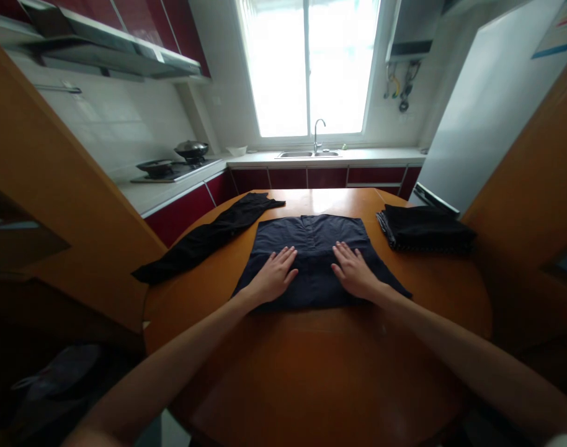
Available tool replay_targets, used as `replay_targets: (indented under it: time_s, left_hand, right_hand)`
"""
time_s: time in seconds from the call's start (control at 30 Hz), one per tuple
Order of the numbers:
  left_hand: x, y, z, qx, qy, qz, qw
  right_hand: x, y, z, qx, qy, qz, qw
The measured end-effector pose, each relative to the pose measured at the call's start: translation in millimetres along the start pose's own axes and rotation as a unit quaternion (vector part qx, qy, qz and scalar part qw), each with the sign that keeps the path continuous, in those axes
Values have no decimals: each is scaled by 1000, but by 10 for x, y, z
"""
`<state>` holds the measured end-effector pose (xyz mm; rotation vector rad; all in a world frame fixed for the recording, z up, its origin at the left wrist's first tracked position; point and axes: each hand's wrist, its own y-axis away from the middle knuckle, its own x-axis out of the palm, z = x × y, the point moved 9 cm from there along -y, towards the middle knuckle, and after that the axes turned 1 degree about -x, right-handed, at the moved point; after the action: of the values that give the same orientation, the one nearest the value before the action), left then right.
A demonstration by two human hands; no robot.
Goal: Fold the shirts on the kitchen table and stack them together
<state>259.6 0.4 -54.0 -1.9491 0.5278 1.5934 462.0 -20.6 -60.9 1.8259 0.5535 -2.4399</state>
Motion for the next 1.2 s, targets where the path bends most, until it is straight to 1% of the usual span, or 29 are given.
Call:
replay_targets:
  time_s: [0.07,0.1,0.13,0.2,0.27,0.37,0.47,0.53,0.63,0.73,0.77,0.8,0.83,0.9,0.93,1.0,1.07,1.13,1.2]
  left_hand:
    - [160,-231,-132,13,5,16,1000]
    - [234,-296,-165,19,3,23,1000]
    - [295,-331,-178,24,0,29,999]
    - [363,-337,-158,31,-7,30,999]
    - [380,-304,-101,29,-5,25,999]
    - [367,-258,21,9,1,15,1000]
    - [356,-207,200,-16,8,12,1000]
    - [340,-149,379,-36,8,12,999]
    - [303,-27,714,-76,0,25,997]
    - [228,113,993,-127,-6,48,991]
    - [177,162,1029,-138,-9,47,989]
    - [109,213,1017,-138,-12,40,990]
    - [36,266,952,-124,-15,29,992]
    - [-87,403,701,-61,-14,14,998]
    - [-117,493,553,-24,-8,19,999]
    - [-107,700,309,35,5,56,998]
    - [-78,895,200,65,6,90,994]
    - [-70,1036,220,77,2,101,992]
    - [-88,1119,333,78,2,95,992]
  right_hand:
    - [200,-176,214,-26,-4,30,999]
    - [285,-226,263,-37,-4,43,998]
    - [352,-255,274,-45,-3,52,998]
    - [423,-267,196,-48,-1,64,997]
    - [426,-248,26,-34,3,68,997]
    - [375,-195,-284,-6,20,69,997]
    - [311,-109,-622,23,41,63,997]
    - [270,-27,-859,49,48,58,996]
    - [219,102,-1178,94,47,60,993]
    - [137,184,-1339,122,35,55,990]
    - [78,199,-1340,123,32,40,991]
    - [1,214,-1309,117,29,16,993]
    - [-87,234,-1243,101,25,-12,994]
    - [-240,304,-1013,39,3,-53,998]
    - [-278,359,-866,-4,-13,-53,999]
    - [-271,507,-588,-83,-45,-9,995]
    - [-204,677,-422,-129,-58,55,988]
    - [-149,816,-416,-138,-58,96,984]
    - [-131,907,-521,-135,-58,103,984]
